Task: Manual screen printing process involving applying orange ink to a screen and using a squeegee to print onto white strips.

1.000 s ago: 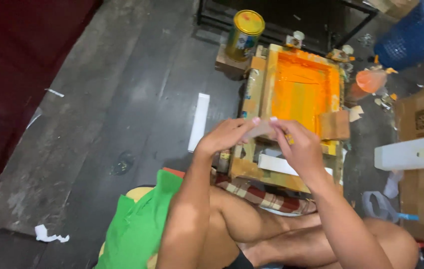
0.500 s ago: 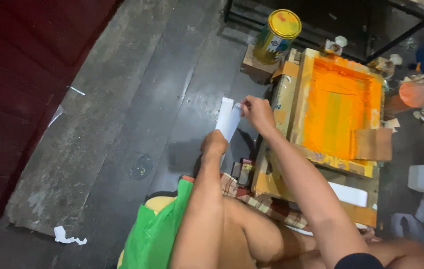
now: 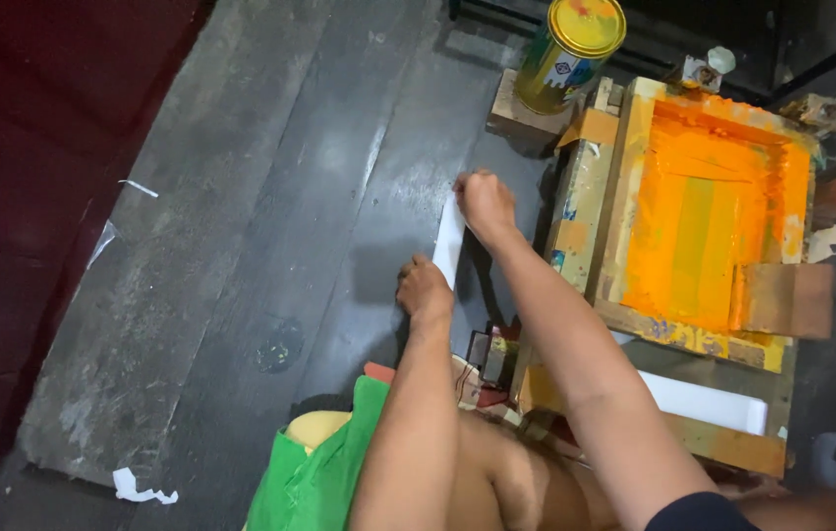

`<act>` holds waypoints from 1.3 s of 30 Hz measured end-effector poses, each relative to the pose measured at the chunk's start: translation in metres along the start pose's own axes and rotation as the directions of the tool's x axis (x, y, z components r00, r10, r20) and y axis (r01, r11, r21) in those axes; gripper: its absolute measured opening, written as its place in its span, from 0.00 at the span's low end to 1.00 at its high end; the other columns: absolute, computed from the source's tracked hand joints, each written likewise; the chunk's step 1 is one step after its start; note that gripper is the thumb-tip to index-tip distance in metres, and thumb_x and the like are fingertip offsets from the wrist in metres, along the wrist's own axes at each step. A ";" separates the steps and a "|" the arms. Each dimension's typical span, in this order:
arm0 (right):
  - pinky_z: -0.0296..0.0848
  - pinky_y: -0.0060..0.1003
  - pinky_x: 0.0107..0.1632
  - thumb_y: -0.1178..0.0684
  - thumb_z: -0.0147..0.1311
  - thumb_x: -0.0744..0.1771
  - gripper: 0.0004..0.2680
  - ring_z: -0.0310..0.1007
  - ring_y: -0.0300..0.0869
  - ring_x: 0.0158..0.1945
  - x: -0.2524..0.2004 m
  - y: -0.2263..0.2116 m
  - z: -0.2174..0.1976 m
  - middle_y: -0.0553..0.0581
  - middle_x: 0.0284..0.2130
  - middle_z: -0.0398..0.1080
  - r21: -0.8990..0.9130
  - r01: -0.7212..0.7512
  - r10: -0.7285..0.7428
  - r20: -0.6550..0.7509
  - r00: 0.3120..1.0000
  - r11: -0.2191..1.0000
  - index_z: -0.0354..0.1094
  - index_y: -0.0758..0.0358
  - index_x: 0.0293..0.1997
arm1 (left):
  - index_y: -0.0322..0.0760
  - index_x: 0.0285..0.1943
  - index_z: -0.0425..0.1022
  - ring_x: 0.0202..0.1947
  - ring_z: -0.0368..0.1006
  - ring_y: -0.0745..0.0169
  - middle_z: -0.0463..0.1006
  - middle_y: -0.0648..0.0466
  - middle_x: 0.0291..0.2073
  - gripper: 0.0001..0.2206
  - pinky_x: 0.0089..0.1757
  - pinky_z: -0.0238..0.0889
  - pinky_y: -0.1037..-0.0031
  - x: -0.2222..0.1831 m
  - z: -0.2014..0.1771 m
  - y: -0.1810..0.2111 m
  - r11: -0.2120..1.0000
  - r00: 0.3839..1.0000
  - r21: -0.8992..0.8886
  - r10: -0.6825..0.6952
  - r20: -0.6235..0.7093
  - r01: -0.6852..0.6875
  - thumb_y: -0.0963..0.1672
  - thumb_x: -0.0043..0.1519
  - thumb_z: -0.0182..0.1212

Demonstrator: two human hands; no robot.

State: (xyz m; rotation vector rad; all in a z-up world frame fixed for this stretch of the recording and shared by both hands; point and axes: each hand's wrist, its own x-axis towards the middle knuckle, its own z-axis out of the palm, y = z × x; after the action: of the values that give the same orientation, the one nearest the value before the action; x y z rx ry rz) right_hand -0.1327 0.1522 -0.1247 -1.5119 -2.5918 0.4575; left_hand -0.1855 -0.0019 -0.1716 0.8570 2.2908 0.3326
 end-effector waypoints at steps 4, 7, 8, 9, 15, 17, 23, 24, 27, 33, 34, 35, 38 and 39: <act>0.79 0.56 0.45 0.58 0.56 0.66 0.05 0.80 0.62 0.42 0.000 0.003 0.011 0.62 0.36 0.74 -0.036 0.005 -0.006 -0.019 1.000 0.999 0.77 0.55 0.41 | 0.26 0.57 0.66 0.53 0.75 0.33 0.73 0.36 0.49 0.13 0.46 0.73 0.40 0.004 0.002 0.003 0.997 1.000 0.082 0.002 0.019 -0.004 0.37 0.64 0.56; 0.80 0.57 0.43 0.60 0.57 0.65 0.08 0.81 0.61 0.40 -0.005 0.000 0.005 0.61 0.42 0.72 -0.121 0.017 -0.015 0.019 1.000 0.993 0.71 0.58 0.48 | 0.28 0.58 0.65 0.53 0.73 0.32 0.72 0.36 0.50 0.18 0.44 0.72 0.40 0.017 0.011 -0.003 0.997 1.000 0.082 -0.003 0.015 0.001 0.38 0.61 0.64; 0.79 0.59 0.43 0.60 0.58 0.65 0.10 0.80 0.63 0.40 -0.009 -0.001 0.000 0.63 0.45 0.70 -0.092 0.003 -0.001 0.023 1.000 0.996 0.69 0.59 0.50 | 0.29 0.59 0.65 0.54 0.72 0.32 0.72 0.35 0.51 0.21 0.44 0.71 0.39 0.014 0.006 -0.002 0.998 1.000 0.066 -0.012 0.028 0.010 0.40 0.60 0.67; 0.79 0.61 0.44 0.60 0.59 0.65 0.12 0.79 0.65 0.40 -0.012 -0.002 -0.004 0.64 0.48 0.68 -0.063 -0.011 0.013 0.027 1.000 0.998 0.67 0.61 0.53 | 0.30 0.60 0.64 0.55 0.70 0.32 0.71 0.35 0.52 0.24 0.45 0.71 0.39 0.011 0.001 -0.001 0.999 0.999 0.049 -0.021 0.040 0.019 0.42 0.58 0.70; 0.80 0.61 0.42 0.52 0.57 0.67 0.11 0.79 0.67 0.39 -0.053 -0.020 -0.086 0.63 0.51 0.68 -0.055 0.087 -0.092 -0.089 0.992 0.995 0.68 0.58 0.55 | 0.33 0.61 0.68 0.59 0.70 0.39 0.73 0.39 0.54 0.23 0.49 0.71 0.48 -0.022 -0.043 0.017 0.996 0.999 0.073 -0.042 0.001 0.042 0.46 0.60 0.67; 0.80 0.60 0.41 0.51 0.57 0.67 0.12 0.79 0.66 0.38 -0.071 -0.006 -0.107 0.60 0.50 0.67 -0.037 0.136 -0.140 -0.145 0.979 0.990 0.67 0.56 0.55 | 0.33 0.63 0.67 0.61 0.68 0.38 0.71 0.39 0.57 0.24 0.51 0.69 0.46 -0.034 -0.049 0.020 0.999 1.000 0.053 0.014 -0.026 -0.012 0.47 0.61 0.67; 0.80 0.53 0.39 0.51 0.59 0.66 0.12 0.79 0.58 0.41 -0.164 0.034 -0.193 0.53 0.48 0.68 0.014 0.234 -0.215 -0.336 0.917 0.972 0.68 0.52 0.54 | 0.34 0.61 0.69 0.59 0.69 0.41 0.72 0.43 0.54 0.22 0.52 0.69 0.51 -0.070 -0.072 0.037 0.973 0.962 0.048 0.232 -0.147 -0.227 0.49 0.63 0.64; 0.79 0.52 0.39 0.52 0.61 0.65 0.12 0.78 0.57 0.42 -0.182 0.045 -0.206 0.54 0.48 0.70 0.026 0.230 -0.205 -0.369 0.906 0.973 0.69 0.53 0.53 | 0.34 0.61 0.70 0.58 0.70 0.41 0.73 0.44 0.53 0.21 0.52 0.69 0.51 -0.076 -0.075 0.039 0.959 0.943 0.040 0.282 -0.176 -0.280 0.49 0.62 0.64; 0.78 0.44 0.34 0.54 0.61 0.66 0.10 0.80 0.48 0.33 -0.225 0.095 -0.231 0.54 0.49 0.71 0.022 0.208 -0.176 -0.448 0.877 0.978 0.70 0.58 0.51 | 0.34 0.62 0.70 0.56 0.71 0.43 0.74 0.43 0.52 0.21 0.53 0.69 0.54 -0.111 -0.089 0.059 0.922 0.893 0.097 0.388 -0.227 -0.376 0.47 0.63 0.63; 0.76 0.52 0.38 0.51 0.60 0.64 0.08 0.79 0.56 0.37 -0.337 0.180 -0.251 0.56 0.32 0.73 -0.031 0.087 -0.092 -0.259 0.961 0.996 0.74 0.52 0.46 | 0.44 0.43 0.76 0.43 0.73 0.52 0.75 0.54 0.34 0.08 0.44 0.67 0.62 -0.172 -0.074 0.088 0.489 0.409 0.284 0.863 -0.298 -0.825 0.46 0.59 0.67; 0.76 0.52 0.38 0.51 0.60 0.64 0.08 0.79 0.56 0.37 -0.355 0.185 -0.257 0.56 0.32 0.73 -0.027 0.075 -0.079 -0.267 0.960 0.997 0.74 0.52 0.46 | 0.44 0.43 0.76 0.43 0.73 0.52 0.75 0.54 0.34 0.08 0.44 0.67 0.62 -0.191 -0.070 0.094 0.477 0.399 0.287 0.870 -0.289 -0.831 0.46 0.59 0.67; 0.76 0.49 0.40 0.52 0.60 0.63 0.08 0.79 0.54 0.39 -0.373 0.189 -0.262 0.54 0.32 0.73 -0.083 0.108 -0.124 -0.211 0.970 0.991 0.75 0.52 0.46 | 0.43 0.43 0.77 0.44 0.73 0.50 0.76 0.52 0.35 0.10 0.45 0.67 0.62 -0.210 -0.067 0.099 0.382 0.322 0.299 0.918 -0.232 -0.874 0.48 0.57 0.68; 0.75 0.47 0.44 0.54 0.60 0.62 0.10 0.78 0.53 0.44 -0.409 0.219 -0.261 0.55 0.35 0.75 -0.101 0.138 -0.153 -0.156 0.976 0.985 0.75 0.54 0.47 | 0.41 0.47 0.79 0.46 0.71 0.51 0.76 0.51 0.38 0.15 0.46 0.66 0.63 -0.251 -0.053 0.106 0.275 0.254 0.299 0.961 -0.106 -0.914 0.49 0.55 0.70; 0.74 0.47 0.46 0.55 0.60 0.62 0.12 0.77 0.54 0.48 -0.418 0.230 -0.258 0.57 0.38 0.76 -0.070 0.140 -0.149 -0.152 0.977 0.988 0.74 0.57 0.50 | 0.39 0.49 0.79 0.47 0.70 0.53 0.76 0.52 0.40 0.18 0.46 0.65 0.64 -0.262 -0.049 0.106 0.276 0.275 0.290 0.960 -0.046 -0.916 0.50 0.55 0.71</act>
State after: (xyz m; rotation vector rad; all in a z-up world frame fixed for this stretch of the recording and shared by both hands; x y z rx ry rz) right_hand 0.3300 -0.0509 0.0730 -1.3051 -2.5885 0.2384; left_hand -0.0176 -0.0949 0.0412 2.4207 1.6585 0.7291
